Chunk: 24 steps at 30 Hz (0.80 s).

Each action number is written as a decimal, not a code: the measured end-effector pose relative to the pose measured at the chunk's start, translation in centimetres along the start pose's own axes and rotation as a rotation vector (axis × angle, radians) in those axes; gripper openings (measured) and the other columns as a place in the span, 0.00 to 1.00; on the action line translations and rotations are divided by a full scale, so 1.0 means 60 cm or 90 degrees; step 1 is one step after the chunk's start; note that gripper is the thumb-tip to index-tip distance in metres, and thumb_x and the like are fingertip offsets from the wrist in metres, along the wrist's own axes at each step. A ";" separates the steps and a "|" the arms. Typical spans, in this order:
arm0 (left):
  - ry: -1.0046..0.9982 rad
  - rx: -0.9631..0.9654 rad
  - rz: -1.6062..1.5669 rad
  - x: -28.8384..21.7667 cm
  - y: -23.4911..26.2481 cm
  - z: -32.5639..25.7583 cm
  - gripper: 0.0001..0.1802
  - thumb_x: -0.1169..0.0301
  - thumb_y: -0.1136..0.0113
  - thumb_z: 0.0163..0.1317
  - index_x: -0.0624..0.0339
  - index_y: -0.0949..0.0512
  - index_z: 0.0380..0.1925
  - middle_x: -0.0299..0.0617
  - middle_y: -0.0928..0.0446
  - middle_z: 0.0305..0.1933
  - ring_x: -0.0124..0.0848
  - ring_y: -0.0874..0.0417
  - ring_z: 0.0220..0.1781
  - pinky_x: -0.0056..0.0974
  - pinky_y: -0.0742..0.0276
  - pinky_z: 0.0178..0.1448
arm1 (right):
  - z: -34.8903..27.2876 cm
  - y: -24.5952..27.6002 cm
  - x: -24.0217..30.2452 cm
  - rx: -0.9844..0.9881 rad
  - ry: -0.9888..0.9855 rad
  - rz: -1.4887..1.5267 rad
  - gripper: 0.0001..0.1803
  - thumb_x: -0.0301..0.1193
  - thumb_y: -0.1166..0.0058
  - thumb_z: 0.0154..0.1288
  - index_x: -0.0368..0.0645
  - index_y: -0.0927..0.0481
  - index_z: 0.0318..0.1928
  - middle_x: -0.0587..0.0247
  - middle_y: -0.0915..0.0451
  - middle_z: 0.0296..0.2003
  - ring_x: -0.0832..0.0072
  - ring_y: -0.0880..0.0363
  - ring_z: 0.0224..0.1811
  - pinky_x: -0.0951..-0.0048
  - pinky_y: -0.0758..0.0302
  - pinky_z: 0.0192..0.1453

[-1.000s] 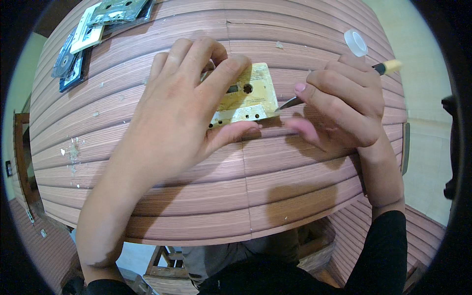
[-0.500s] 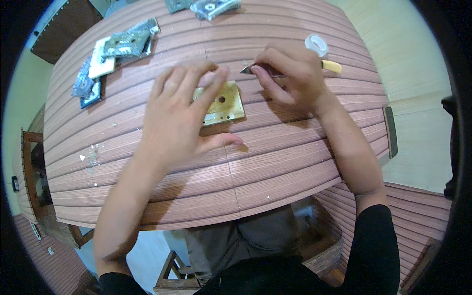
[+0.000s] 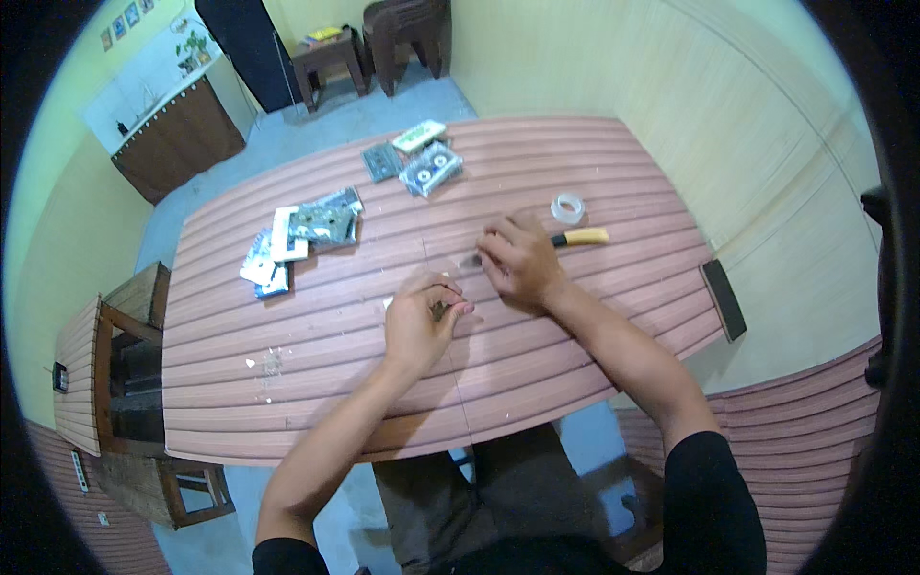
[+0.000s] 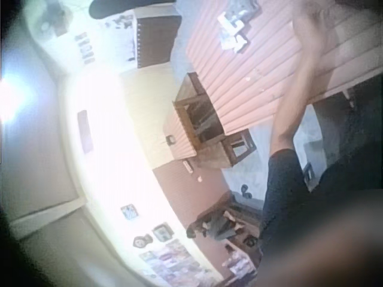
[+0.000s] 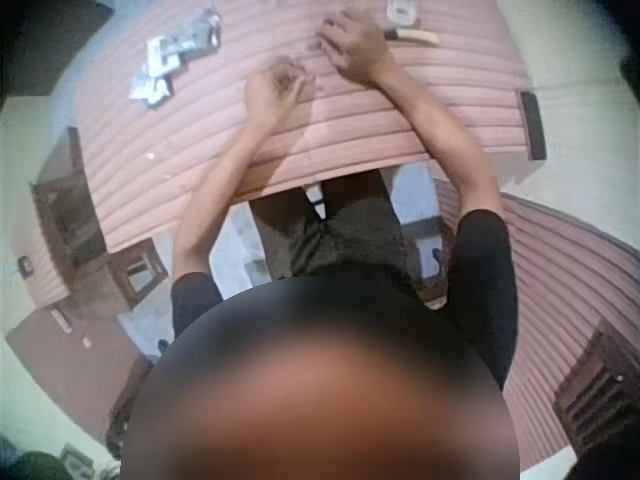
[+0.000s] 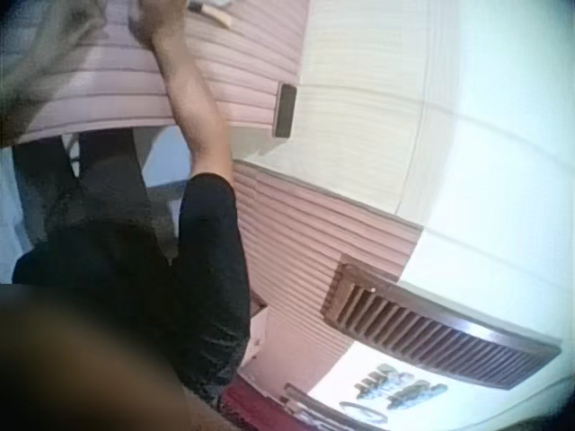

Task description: The person uses a knife to scrape and clean the surface of a yellow cassette tape, then applies clear tape to the label area. They handle several cassette tapes on the table, moving them aside and picking up another one to continue the process.

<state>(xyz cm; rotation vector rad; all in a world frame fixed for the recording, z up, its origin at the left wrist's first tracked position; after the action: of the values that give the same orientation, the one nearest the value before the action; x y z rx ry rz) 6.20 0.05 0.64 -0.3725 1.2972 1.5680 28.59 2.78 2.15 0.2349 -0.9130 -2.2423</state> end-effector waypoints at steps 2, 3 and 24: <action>-0.047 -0.053 -0.024 -0.008 0.010 0.016 0.09 0.72 0.18 0.69 0.66 0.08 0.42 0.45 0.10 0.47 0.41 0.09 0.48 0.41 0.15 0.56 | 0.010 -0.011 0.000 0.041 -0.125 0.198 0.15 0.32 0.28 0.72 0.43 0.13 0.55 0.57 0.14 0.49 0.58 0.15 0.51 0.58 0.18 0.54; -0.078 -0.095 -0.062 -0.010 0.018 0.029 0.10 0.71 0.19 0.71 0.67 0.09 0.45 0.46 0.10 0.47 0.40 0.10 0.47 0.40 0.16 0.56 | 0.017 -0.023 0.001 0.072 -0.244 0.368 0.20 0.35 0.28 0.75 0.43 0.13 0.62 0.59 0.14 0.51 0.61 0.14 0.53 0.61 0.18 0.55; 0.139 -0.160 -0.490 0.036 0.037 0.066 0.10 0.67 0.31 0.87 0.65 0.15 0.53 0.36 0.13 0.42 0.24 0.14 0.41 0.31 0.15 0.49 | 0.033 -0.088 0.045 0.095 -0.342 0.670 0.40 0.29 0.21 0.63 0.43 0.24 0.75 0.56 0.15 0.54 0.72 0.14 0.56 0.64 0.15 0.63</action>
<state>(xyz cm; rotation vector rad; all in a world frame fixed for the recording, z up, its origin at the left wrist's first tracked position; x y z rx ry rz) 4.84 4.76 1.70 -1.0839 0.9357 1.0356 22.95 4.75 0.29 -0.6759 -1.1151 -1.2457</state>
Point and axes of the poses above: each hand's wrist, its own z-axis towards the middle knuckle, its own y-axis out of the back of the hand, x = y × z, the point moved 3 cm from there along z, towards the middle knuckle
